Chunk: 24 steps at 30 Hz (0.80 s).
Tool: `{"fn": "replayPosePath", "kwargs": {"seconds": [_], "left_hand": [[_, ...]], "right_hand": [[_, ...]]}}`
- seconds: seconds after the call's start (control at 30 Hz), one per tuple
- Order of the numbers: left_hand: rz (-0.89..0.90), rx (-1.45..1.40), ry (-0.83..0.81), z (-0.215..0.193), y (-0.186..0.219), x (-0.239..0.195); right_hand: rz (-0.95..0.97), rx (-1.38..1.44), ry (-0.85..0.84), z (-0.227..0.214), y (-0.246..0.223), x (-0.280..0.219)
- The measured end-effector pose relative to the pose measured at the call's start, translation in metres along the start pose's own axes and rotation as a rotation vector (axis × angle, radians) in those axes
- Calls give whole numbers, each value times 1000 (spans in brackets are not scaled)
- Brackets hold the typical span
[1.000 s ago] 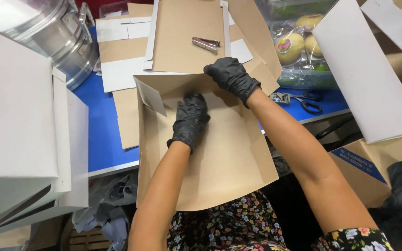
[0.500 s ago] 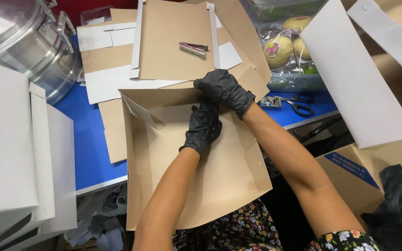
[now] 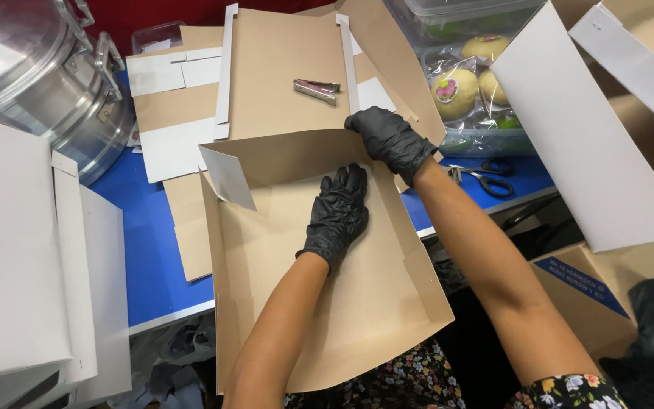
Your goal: Folding flat cardboard sheets into boxes and securing the corners using a hand stapler.
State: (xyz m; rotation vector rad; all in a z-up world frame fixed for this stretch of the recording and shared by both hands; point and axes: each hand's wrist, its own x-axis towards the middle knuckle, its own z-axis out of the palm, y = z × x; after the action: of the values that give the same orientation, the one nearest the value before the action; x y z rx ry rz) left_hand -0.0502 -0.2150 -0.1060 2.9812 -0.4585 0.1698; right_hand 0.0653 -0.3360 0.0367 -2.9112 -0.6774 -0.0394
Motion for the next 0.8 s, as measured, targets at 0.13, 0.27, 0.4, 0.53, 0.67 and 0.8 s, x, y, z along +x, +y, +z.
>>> {"fn": "replayPosePath", "kwargs": {"seconds": [0.13,0.27,0.4,0.53,0.67,0.8], "left_hand": [[-2,-15,11,7,-4,1],[75,-86,113,-20,-9,15],[86,32,574,-136,-19,37],[18,-265,278,-148,-46,80],[-108,-256,-121,-160,-28,88],[-111,-356,-95,-118,-50,106]], "right_hand": [[32,243,51,-9,-11,-28],[217,331,27,-13,-6,-33],[228,404,199,-32,-17,-52],[103,565,275,-6,-2,-55],[89,613,343,15,12,-41],[45,741,316,11,2,-63]]}}
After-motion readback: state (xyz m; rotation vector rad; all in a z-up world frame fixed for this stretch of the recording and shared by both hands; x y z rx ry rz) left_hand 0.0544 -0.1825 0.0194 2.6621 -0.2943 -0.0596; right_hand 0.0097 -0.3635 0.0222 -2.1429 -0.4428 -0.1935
